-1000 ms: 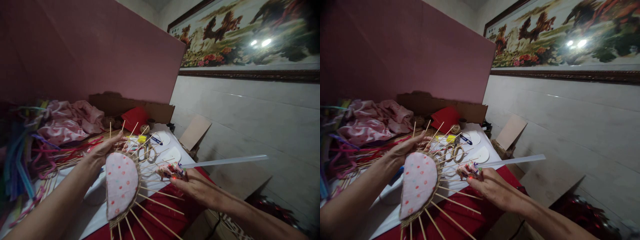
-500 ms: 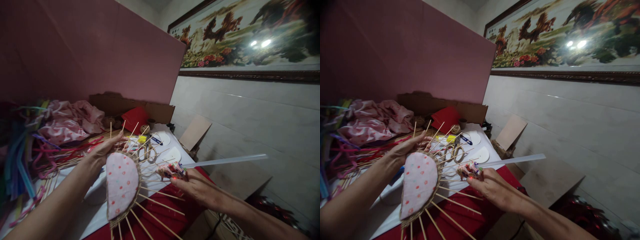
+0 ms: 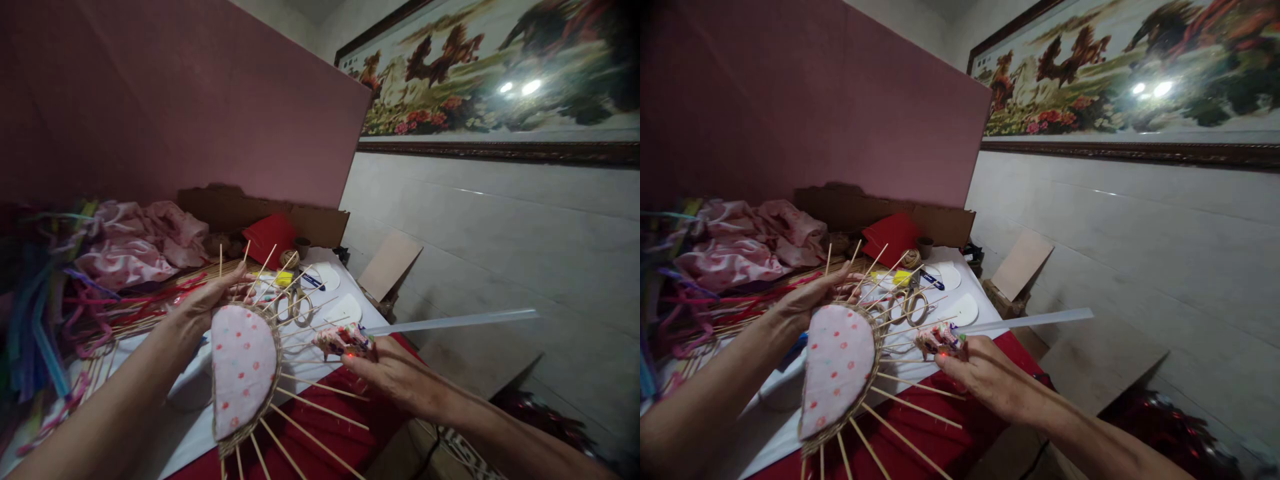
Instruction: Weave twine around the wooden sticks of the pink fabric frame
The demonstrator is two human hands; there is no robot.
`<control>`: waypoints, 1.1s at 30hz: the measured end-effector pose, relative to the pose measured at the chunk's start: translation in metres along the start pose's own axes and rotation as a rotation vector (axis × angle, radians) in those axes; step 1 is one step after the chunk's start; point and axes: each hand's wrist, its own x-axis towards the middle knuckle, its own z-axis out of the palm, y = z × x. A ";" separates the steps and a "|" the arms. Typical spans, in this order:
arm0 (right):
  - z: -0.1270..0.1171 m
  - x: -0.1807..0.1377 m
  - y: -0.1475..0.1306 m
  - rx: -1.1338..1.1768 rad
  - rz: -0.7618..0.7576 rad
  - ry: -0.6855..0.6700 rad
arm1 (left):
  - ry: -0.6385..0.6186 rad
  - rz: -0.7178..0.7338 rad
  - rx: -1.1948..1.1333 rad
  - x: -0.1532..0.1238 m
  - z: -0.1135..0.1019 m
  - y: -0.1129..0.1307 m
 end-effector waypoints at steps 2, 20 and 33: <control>0.000 -0.001 0.002 -0.011 0.014 0.008 | 0.012 -0.006 -0.009 0.000 0.001 0.000; -0.002 -0.005 0.008 0.093 0.049 0.136 | 0.015 -0.013 -0.034 0.004 -0.006 -0.001; -0.051 0.008 0.078 0.014 0.043 0.324 | 0.007 0.024 -0.020 0.002 -0.008 0.004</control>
